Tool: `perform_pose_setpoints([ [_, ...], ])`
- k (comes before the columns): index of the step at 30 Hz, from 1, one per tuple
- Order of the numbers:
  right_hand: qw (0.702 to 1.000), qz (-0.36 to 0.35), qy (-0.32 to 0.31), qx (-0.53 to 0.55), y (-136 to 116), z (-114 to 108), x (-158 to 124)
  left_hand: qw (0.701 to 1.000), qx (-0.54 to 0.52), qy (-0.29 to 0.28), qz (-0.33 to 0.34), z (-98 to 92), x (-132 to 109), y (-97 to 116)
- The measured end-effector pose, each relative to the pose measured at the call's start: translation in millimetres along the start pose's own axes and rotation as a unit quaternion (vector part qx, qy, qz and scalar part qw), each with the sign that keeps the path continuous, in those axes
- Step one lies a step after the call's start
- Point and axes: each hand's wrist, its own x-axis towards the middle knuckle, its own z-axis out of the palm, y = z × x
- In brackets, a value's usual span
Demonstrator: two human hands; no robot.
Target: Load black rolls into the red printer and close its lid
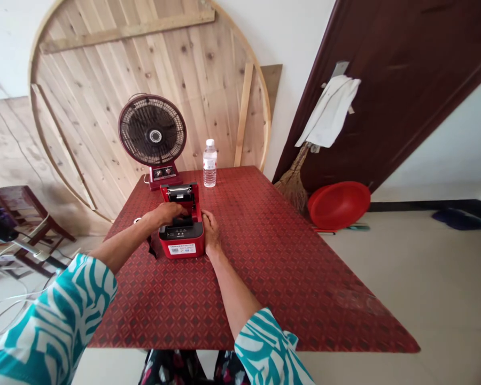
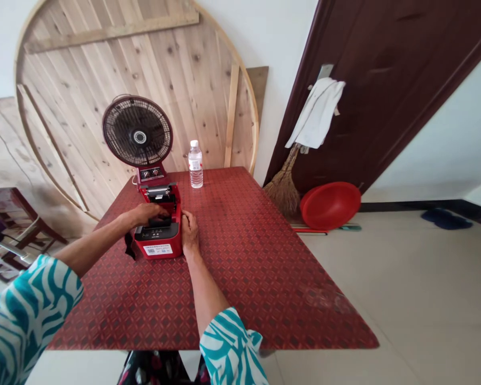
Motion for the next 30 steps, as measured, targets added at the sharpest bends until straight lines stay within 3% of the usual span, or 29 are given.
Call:
perform_pose_setpoints([
  [8, 1.000, 0.008, -0.005, 0.011, 5.7, -1.8, 2.0, 0.992, -0.097, 0.084, -0.016, 15.9, 1.3, -9.9],
  [15, 1.000, 0.004, -0.006, 0.006, 6.3, -1.5, 3.2, 0.975, -0.180, 0.126, 0.026, 9.6, -6.2, -2.0],
  [20, 1.000, 0.000, -0.002, -0.001, 8.4, -1.2, 3.8, 0.932, -0.273, 0.233, -0.040, 0.9, -45.0, -0.4],
  [23, 1.000, 0.001, -0.005, 0.006, 10.0, -2.0, 3.6, 0.890, -0.317, 0.316, -0.092, -5.3, -66.1, -18.6],
  [25, 1.000, 0.002, -0.007, 0.010, 11.0, -2.8, 3.4, 0.879, -0.310, 0.341, -0.122, -5.8, -71.4, -36.7],
  [27, 1.000, 0.006, -0.011, 0.014, 12.0, -3.4, 3.3, 0.892, -0.267, 0.327, -0.165, -0.8, -68.7, -54.6],
  [30, 1.000, 0.010, -0.013, 0.015, 12.9, -3.6, 3.0, 0.922, -0.168, 0.244, -0.250, 16.1, -54.8, -71.8],
])
